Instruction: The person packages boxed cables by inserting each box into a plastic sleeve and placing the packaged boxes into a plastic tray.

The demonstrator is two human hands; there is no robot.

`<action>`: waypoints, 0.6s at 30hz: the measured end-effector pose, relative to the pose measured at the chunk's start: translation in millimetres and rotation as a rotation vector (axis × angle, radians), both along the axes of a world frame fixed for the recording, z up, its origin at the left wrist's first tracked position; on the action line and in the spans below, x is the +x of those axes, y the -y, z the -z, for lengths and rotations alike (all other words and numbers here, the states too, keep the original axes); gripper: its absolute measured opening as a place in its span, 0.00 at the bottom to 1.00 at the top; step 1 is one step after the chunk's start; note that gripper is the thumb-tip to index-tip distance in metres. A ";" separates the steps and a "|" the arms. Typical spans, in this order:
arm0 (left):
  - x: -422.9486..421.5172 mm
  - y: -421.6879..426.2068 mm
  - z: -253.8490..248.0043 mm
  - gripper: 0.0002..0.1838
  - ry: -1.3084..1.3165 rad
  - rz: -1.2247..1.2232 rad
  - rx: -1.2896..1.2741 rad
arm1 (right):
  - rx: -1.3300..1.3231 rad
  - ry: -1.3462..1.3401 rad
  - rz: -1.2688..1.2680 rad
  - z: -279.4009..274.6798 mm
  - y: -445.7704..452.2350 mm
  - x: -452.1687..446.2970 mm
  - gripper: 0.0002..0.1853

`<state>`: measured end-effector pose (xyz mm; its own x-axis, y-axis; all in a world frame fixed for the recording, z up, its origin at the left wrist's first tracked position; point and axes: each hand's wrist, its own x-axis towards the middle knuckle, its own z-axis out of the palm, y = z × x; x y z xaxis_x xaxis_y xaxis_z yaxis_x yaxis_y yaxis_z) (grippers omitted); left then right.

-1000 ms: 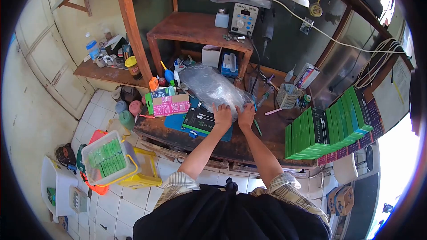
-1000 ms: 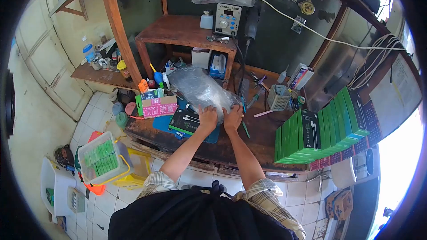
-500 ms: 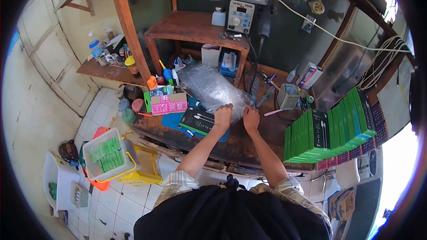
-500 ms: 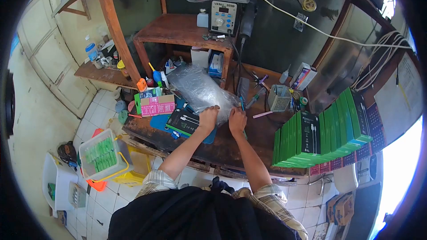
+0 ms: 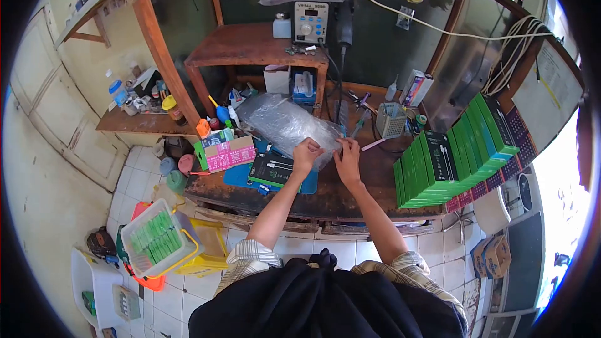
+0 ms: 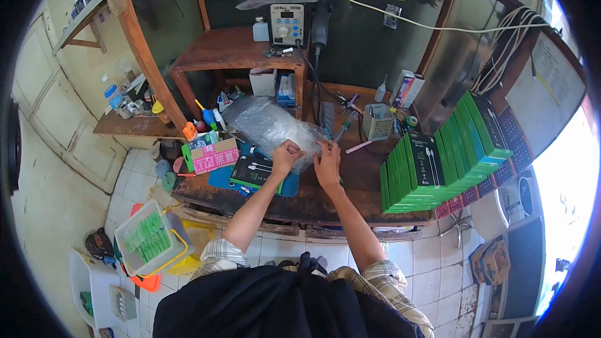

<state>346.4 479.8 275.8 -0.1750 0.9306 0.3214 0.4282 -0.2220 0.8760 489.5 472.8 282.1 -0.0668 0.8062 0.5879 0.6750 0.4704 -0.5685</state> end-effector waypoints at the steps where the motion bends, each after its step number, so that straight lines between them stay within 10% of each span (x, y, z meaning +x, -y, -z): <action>1: 0.8 -1.8 -1.5 0.10 0.060 -0.052 -0.003 | 0.021 0.020 0.000 -4.5 5.5 0.6 0.22; 7: 11.9 4.4 -37.4 0.12 0.891 0.161 0.001 | 0.066 0.004 -0.095 -42.1 33.5 -7.6 0.26; 14: -3.7 45.0 -79.2 0.12 0.905 0.161 0.089 | 0.043 -0.293 -0.180 -62.6 42.2 -21.7 0.17; 18: -32.7 70.7 -91.4 0.15 0.434 -0.032 0.466 | 0.019 -0.247 -0.230 -127.5 69.0 -33.4 0.06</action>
